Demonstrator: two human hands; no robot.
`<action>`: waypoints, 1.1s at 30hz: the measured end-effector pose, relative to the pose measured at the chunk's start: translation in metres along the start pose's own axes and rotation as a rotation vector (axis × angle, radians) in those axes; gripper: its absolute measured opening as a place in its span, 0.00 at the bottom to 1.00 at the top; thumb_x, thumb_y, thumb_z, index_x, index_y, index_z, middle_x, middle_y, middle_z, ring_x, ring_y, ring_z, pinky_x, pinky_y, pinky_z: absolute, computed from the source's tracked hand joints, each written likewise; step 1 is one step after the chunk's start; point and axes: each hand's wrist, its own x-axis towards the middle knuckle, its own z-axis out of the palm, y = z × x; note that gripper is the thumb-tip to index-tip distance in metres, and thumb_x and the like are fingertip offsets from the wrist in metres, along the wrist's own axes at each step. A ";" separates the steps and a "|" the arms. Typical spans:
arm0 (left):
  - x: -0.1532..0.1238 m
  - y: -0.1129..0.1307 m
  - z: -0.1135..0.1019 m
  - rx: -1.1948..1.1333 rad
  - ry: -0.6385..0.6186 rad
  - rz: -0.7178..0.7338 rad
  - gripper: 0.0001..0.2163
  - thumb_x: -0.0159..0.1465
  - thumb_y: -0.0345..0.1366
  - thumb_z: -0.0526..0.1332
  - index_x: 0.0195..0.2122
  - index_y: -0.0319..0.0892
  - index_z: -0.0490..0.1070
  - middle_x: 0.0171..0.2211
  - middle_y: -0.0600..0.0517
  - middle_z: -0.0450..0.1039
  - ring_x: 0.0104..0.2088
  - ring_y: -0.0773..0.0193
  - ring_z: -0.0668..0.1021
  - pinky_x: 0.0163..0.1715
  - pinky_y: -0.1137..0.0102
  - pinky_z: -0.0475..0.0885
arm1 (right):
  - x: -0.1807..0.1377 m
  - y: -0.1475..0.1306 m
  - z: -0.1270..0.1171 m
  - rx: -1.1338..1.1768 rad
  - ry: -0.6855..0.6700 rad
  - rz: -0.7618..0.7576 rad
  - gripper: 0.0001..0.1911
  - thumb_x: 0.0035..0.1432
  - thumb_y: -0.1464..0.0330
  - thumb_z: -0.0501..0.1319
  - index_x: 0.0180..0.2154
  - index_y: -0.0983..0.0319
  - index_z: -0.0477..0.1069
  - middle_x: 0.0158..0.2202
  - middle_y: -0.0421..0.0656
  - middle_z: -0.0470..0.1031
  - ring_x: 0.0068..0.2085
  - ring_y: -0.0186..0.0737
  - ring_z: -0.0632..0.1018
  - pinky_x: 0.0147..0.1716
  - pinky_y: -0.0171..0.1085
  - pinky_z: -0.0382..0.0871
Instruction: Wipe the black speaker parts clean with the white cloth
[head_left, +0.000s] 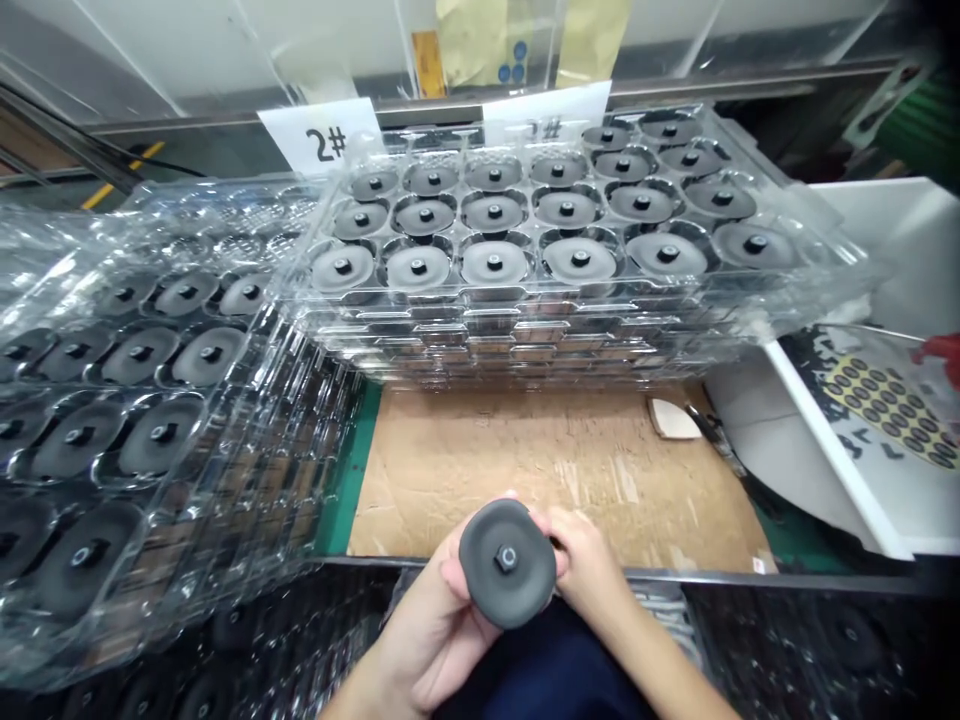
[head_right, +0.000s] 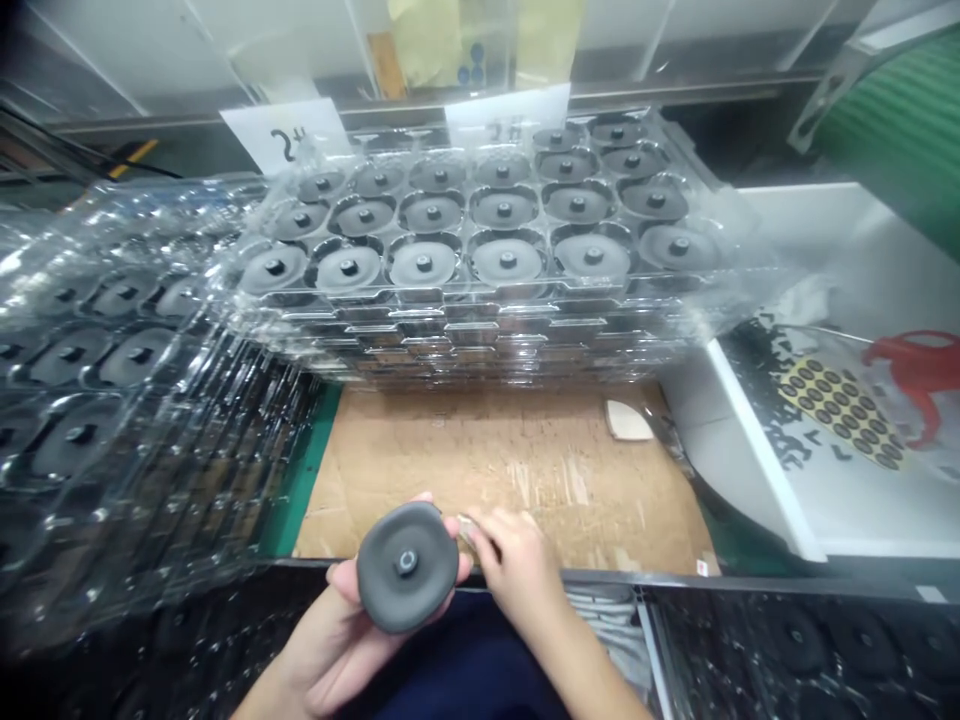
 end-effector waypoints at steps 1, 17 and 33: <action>0.001 0.000 0.001 -0.003 0.011 -0.008 0.24 0.47 0.41 0.68 0.46 0.44 0.71 0.45 0.47 0.75 0.43 0.53 0.77 0.43 0.66 0.71 | -0.003 0.003 0.002 0.006 -0.002 0.008 0.11 0.57 0.68 0.55 0.38 0.57 0.75 0.31 0.41 0.78 0.31 0.39 0.77 0.32 0.37 0.70; 0.005 0.010 0.006 0.219 0.039 0.218 0.26 0.45 0.41 0.69 0.47 0.49 0.69 0.46 0.50 0.73 0.45 0.57 0.75 0.45 0.68 0.69 | 0.005 -0.045 -0.059 0.233 -0.078 -0.086 0.10 0.59 0.68 0.55 0.42 0.54 0.72 0.39 0.38 0.76 0.39 0.35 0.76 0.39 0.34 0.69; 0.002 0.001 0.008 0.550 -0.154 0.415 0.30 0.57 0.47 0.57 0.59 0.60 0.48 0.50 0.49 0.67 0.43 0.55 0.76 0.45 0.61 0.67 | -0.009 -0.005 -0.024 0.078 0.188 -0.005 0.12 0.59 0.67 0.54 0.43 0.59 0.71 0.43 0.46 0.71 0.39 0.39 0.73 0.36 0.38 0.70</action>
